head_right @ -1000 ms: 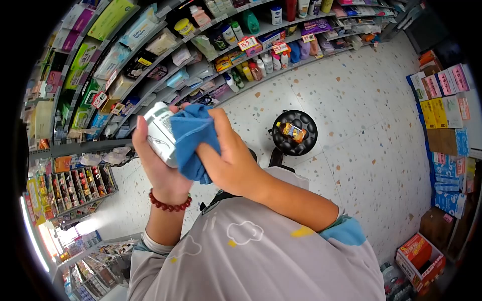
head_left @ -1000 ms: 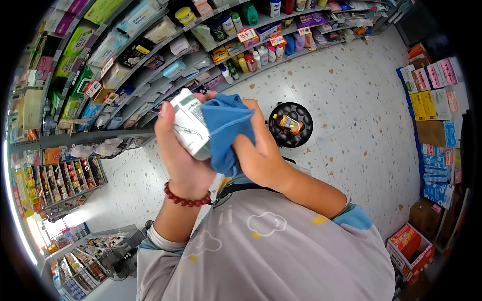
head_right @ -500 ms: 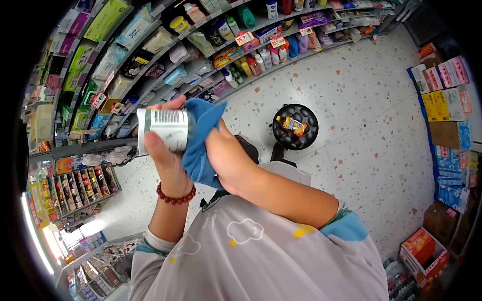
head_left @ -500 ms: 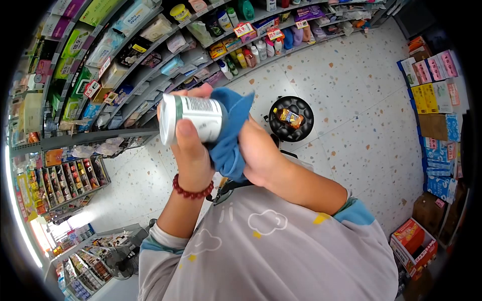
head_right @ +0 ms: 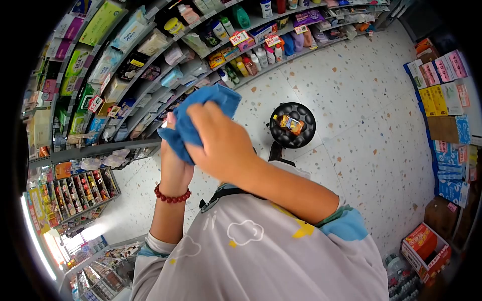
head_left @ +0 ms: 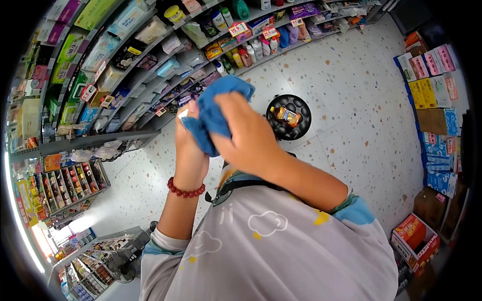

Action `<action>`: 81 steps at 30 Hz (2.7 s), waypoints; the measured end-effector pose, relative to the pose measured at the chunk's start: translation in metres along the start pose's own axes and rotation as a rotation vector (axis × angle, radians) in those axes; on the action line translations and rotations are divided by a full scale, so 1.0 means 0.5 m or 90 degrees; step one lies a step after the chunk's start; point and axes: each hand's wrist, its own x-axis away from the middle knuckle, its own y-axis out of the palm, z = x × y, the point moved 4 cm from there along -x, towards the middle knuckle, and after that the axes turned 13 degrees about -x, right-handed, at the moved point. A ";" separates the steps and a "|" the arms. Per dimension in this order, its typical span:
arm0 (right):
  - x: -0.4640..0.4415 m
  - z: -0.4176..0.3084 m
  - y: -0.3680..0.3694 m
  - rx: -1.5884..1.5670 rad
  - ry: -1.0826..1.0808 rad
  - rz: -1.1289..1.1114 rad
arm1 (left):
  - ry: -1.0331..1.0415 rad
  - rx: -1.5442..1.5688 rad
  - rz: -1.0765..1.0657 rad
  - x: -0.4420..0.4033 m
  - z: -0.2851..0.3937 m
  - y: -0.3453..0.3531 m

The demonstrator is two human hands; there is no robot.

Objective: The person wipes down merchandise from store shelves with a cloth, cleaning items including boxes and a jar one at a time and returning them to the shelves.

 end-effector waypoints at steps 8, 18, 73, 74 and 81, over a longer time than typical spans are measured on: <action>0.011 0.018 -0.005 -0.039 0.044 0.055 | 0.007 -0.004 -0.038 0.001 0.004 -0.016; 0.017 -0.002 -0.007 -0.014 -0.077 0.050 | 0.007 -0.024 0.000 0.024 0.021 -0.004; 0.062 0.021 0.015 0.013 -0.238 -0.040 | -0.076 0.024 -0.044 0.090 -0.047 -0.050; 0.045 0.036 0.006 -0.041 -0.176 -0.049 | -0.040 -0.090 -0.045 0.094 -0.052 -0.052; 0.104 0.033 0.045 -0.232 -0.018 -0.019 | 0.033 0.020 -0.085 0.093 -0.032 -0.068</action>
